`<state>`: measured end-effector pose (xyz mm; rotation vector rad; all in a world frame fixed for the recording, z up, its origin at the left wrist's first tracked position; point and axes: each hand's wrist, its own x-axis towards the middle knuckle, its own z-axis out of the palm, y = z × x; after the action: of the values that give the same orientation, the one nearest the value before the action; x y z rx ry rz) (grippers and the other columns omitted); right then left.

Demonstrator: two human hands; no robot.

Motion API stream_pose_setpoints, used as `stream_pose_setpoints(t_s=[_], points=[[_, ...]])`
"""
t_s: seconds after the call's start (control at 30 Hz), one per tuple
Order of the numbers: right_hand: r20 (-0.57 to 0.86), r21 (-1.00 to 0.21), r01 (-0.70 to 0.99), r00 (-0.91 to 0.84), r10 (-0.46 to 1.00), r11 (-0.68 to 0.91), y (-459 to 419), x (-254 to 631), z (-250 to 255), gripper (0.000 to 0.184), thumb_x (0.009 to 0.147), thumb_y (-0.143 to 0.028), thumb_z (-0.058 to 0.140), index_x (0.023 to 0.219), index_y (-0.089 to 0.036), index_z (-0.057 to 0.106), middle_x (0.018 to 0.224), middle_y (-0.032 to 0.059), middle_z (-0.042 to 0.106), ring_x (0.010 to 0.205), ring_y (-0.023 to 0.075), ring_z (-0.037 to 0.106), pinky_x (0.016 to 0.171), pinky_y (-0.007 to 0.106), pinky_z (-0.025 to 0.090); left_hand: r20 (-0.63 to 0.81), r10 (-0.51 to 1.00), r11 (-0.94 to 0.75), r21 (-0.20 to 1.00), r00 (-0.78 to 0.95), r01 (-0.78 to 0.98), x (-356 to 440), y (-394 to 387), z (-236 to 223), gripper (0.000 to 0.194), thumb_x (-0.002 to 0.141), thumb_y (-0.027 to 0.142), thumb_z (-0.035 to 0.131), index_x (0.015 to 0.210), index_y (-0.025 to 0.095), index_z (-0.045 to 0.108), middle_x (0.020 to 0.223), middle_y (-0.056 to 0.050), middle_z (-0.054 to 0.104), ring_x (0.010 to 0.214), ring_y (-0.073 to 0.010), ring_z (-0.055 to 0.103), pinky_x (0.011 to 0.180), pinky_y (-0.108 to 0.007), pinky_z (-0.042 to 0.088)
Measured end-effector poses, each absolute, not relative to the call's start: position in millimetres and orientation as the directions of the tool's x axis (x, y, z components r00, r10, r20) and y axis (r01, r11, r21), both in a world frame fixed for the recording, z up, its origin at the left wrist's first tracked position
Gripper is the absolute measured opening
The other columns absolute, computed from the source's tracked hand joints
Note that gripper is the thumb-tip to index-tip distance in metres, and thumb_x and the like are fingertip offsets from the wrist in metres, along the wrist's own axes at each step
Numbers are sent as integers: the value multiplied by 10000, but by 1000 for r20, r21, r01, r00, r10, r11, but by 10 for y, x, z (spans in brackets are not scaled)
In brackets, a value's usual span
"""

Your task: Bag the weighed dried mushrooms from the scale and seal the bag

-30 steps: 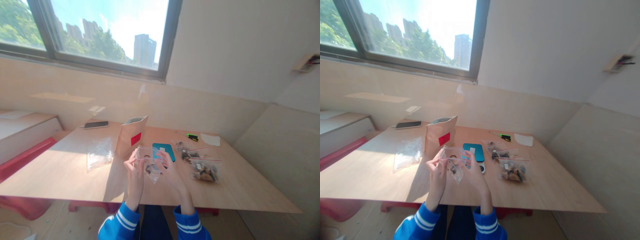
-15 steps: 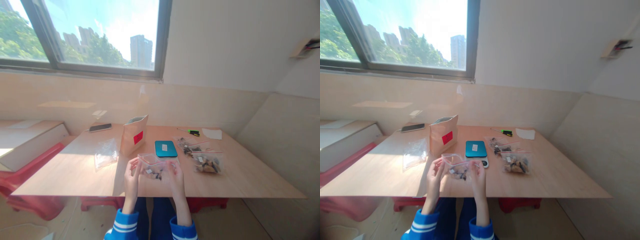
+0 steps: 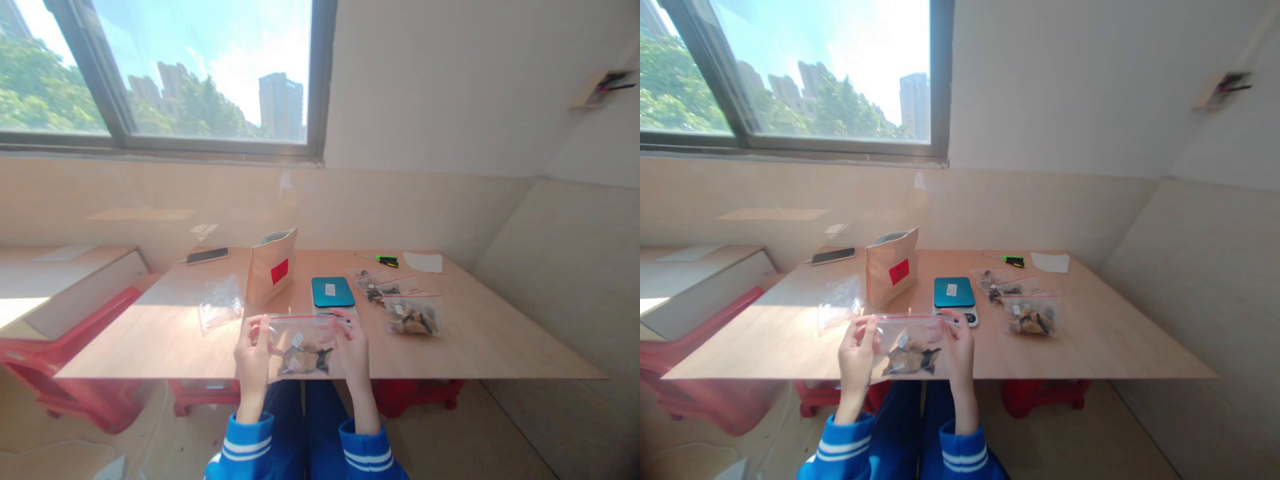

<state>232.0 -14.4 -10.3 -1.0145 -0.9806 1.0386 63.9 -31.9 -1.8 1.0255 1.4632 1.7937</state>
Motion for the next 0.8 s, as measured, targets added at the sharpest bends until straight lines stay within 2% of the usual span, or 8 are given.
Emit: stream_pose_setpoints(t_s=[0.1,0.17,0.27,0.37,0.43,0.5,0.63,0.8], points=[[137,-943,-261,266,954,208,-167,2345,-106,400,697,-548,718,849,-236,519,677,21,723,430,165,585,437,272,450,188,837,-201,979,-514,31,606,-353,19,336,811,542,567,848,210,530,470,107,418,312,-79,392,307,-178,336],[153,-939,-251,305,940,234,-181,2359,-103,391,701,-554,712,797,-235,509,646,10,707,427,156,576,436,263,440,198,859,-203,978,-472,42,596,-329,5,379,821,578,524,834,200,541,521,76,492,351,-91,464,359,-201,401],[160,-940,-238,321,933,243,-201,2351,-97,405,684,-566,720,791,-227,528,603,7,690,458,171,602,443,258,438,202,875,-185,979,-440,82,628,-244,-78,508,823,645,440,869,170,613,798,-56,666,635,-166,657,629,-314,548],[146,-932,-276,305,941,234,-217,2319,-95,413,673,-564,729,801,-220,539,588,1,687,448,162,605,438,244,436,158,894,-149,987,-420,55,694,-186,-167,541,743,641,566,974,158,644,1035,-131,687,959,-250,665,836,-388,524],[136,-930,-292,292,947,224,-226,2305,-95,425,660,-564,739,807,-218,542,551,-14,669,427,157,599,420,232,422,118,928,-140,989,-354,-38,720,-193,-190,527,734,609,602,995,152,649,1053,-130,695,1017,-254,648,875,-382,509],[114,-933,-303,268,957,196,-230,2303,-97,461,629,-584,751,815,-218,543,521,-24,655,417,166,605,414,233,424,85,949,-131,982,-304,-133,717,-230,-180,467,758,558,611,977,148,647,985,-100,711,944,-221,668,845,-345,517],[81,-949,-282,224,971,144,-218,2324,-133,492,585,-624,754,766,-211,557,598,22,705,524,209,672,499,279,500,52,933,-140,964,-357,-227,657,-304,-114,362,724,468,689,891,158,600,775,-7,679,718,-148,663,705,-267,525],[126,-967,-183,269,955,179,-188,2347,-217,452,619,-613,736,717,-190,610,708,75,739,698,241,702,652,328,535,30,900,-177,937,-435,-302,625,-326,-72,342,697,444,715,865,182,574,785,10,677,649,-115,633,608,-219,508]])
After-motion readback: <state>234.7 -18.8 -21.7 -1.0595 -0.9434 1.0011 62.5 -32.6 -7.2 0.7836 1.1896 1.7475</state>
